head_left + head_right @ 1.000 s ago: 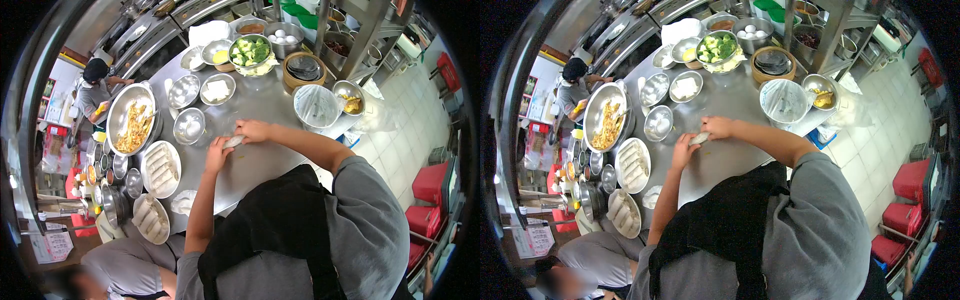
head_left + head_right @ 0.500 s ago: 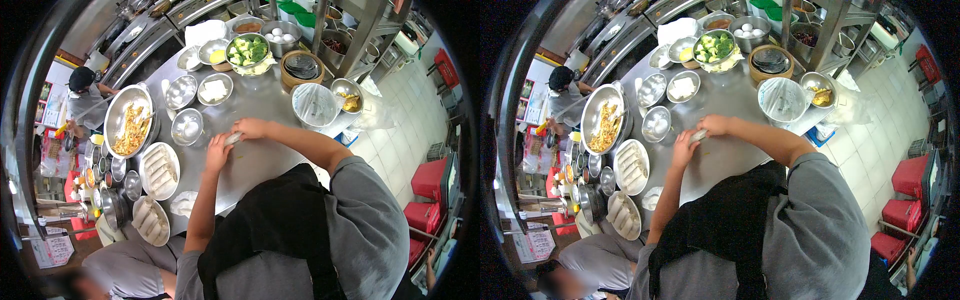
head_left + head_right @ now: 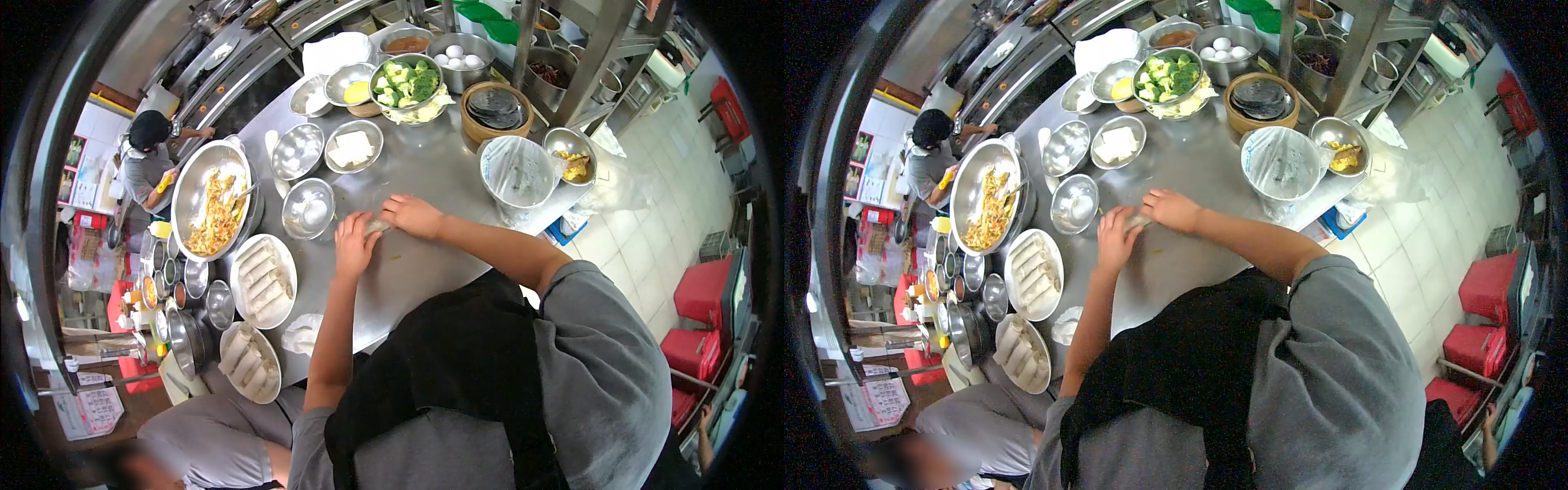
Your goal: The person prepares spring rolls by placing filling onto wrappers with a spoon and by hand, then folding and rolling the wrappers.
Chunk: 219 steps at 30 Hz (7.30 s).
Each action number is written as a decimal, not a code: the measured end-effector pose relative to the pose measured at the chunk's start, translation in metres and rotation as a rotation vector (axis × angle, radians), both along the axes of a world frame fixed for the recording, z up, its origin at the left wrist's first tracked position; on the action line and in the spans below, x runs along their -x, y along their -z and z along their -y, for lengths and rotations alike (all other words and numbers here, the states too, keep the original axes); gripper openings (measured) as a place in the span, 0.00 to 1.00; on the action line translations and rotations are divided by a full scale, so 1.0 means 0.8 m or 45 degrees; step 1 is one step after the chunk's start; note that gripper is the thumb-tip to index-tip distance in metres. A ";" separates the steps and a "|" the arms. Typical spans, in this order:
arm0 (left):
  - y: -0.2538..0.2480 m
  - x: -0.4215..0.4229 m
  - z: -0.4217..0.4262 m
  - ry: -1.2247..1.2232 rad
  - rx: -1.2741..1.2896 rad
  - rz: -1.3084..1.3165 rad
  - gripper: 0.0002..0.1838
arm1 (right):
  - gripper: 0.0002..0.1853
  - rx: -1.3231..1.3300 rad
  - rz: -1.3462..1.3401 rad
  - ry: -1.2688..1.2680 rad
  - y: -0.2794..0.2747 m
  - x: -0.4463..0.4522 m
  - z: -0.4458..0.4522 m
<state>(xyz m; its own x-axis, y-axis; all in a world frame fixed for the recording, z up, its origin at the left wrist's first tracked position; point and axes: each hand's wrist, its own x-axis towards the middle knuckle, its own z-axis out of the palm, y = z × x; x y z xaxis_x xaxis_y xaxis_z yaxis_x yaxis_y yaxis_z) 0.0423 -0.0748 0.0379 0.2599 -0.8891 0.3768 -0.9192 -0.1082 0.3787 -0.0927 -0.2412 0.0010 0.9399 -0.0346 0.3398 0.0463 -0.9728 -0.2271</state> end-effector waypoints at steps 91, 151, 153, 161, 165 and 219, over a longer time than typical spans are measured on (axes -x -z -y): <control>0.025 -0.031 -0.007 -0.081 -0.236 -0.362 0.29 | 0.24 -0.593 -0.534 -0.221 -0.012 -0.069 0.085; 0.021 0.102 -0.302 -1.540 0.289 -0.187 0.25 | 0.37 -0.293 -0.341 -0.307 -0.106 -0.390 -0.239; 0.034 0.080 -0.313 -1.652 0.221 -0.086 0.28 | 0.36 -0.392 -0.230 -0.280 -0.113 -0.366 -0.226; 0.073 0.015 -0.335 -1.820 0.402 -0.604 0.32 | 0.24 -0.910 -0.123 -0.414 -0.104 -0.195 -0.145; 0.067 0.007 -0.343 -1.683 0.593 -0.900 0.21 | 0.20 -1.060 -0.331 -0.333 -0.069 -0.115 -0.122; 0.037 0.082 -0.073 -0.064 -0.004 -0.198 0.30 | 0.09 -0.680 -0.058 0.089 -0.049 0.122 -0.055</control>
